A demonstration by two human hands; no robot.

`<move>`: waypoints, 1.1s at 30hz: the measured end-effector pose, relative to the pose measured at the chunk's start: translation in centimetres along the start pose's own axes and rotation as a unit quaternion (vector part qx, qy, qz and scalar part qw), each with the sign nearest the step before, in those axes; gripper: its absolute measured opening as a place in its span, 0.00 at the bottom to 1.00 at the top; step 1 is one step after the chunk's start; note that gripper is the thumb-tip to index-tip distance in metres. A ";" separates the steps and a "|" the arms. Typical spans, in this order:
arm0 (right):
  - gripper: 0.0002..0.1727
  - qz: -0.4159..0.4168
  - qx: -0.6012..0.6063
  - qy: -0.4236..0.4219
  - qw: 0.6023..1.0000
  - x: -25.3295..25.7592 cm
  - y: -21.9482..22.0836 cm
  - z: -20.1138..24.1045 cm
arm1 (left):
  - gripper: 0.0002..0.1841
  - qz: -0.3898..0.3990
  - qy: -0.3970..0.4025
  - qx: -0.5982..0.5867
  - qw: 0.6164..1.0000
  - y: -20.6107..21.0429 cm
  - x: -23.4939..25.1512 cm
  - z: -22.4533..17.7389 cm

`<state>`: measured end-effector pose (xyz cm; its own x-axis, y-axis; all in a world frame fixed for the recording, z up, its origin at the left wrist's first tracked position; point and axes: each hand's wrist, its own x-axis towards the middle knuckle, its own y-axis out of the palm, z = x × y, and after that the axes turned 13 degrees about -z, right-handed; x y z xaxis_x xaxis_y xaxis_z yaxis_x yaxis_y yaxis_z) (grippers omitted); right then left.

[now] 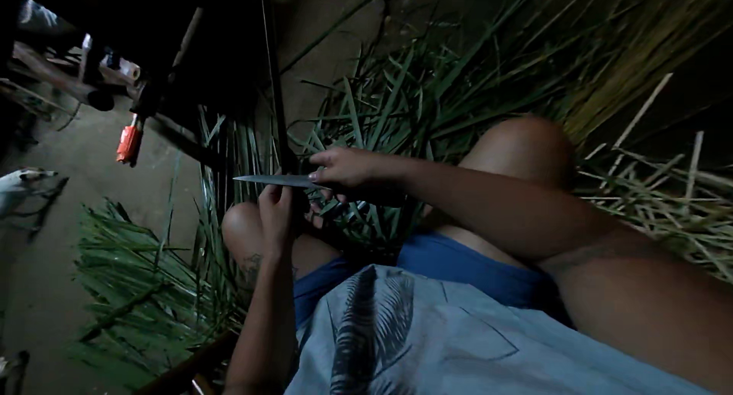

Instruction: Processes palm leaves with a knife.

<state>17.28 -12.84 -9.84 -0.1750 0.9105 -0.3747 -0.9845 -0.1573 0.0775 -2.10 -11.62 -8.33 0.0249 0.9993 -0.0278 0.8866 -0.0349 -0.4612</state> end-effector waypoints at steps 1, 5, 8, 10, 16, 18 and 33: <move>0.19 0.004 0.013 0.003 1.000 0.2 -0.2 0.0 | 0.15 -0.001 0.009 0.002 1.000 0.3 0.2 0.3; 0.19 0.000 0.036 0.014 0.999 0.6 -0.3 0.3 | 0.16 -0.012 0.034 0.025 0.999 1.2 0.6 0.9; 0.19 -0.008 0.041 -0.009 0.999 0.5 -0.4 0.5 | 0.14 -0.023 0.060 0.032 0.997 1.7 0.7 1.0; 0.20 -0.016 0.048 -0.024 0.998 0.5 -0.5 0.5 | 0.12 -0.034 0.084 0.034 0.995 2.0 0.9 1.5; 0.20 -0.085 0.054 -0.042 0.994 0.4 -1.3 1.0 | 0.12 -0.008 0.177 0.061 0.982 3.4 0.3 2.1; 0.20 -0.107 0.060 -0.044 0.992 0.6 -2.0 1.1 | 0.17 0.003 0.188 0.063 0.980 3.8 0.0 2.2; 0.13 -0.145 0.074 -0.015 0.987 0.6 -2.9 1.6 | 0.21 0.030 0.179 0.093 0.979 2.7 -0.2 2.7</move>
<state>20.10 -11.23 -8.78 0.1157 0.9203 -0.3738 -0.9803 0.1664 0.1061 -0.98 -11.90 -11.99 0.2635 0.9349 0.2378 0.7799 -0.0614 -0.6228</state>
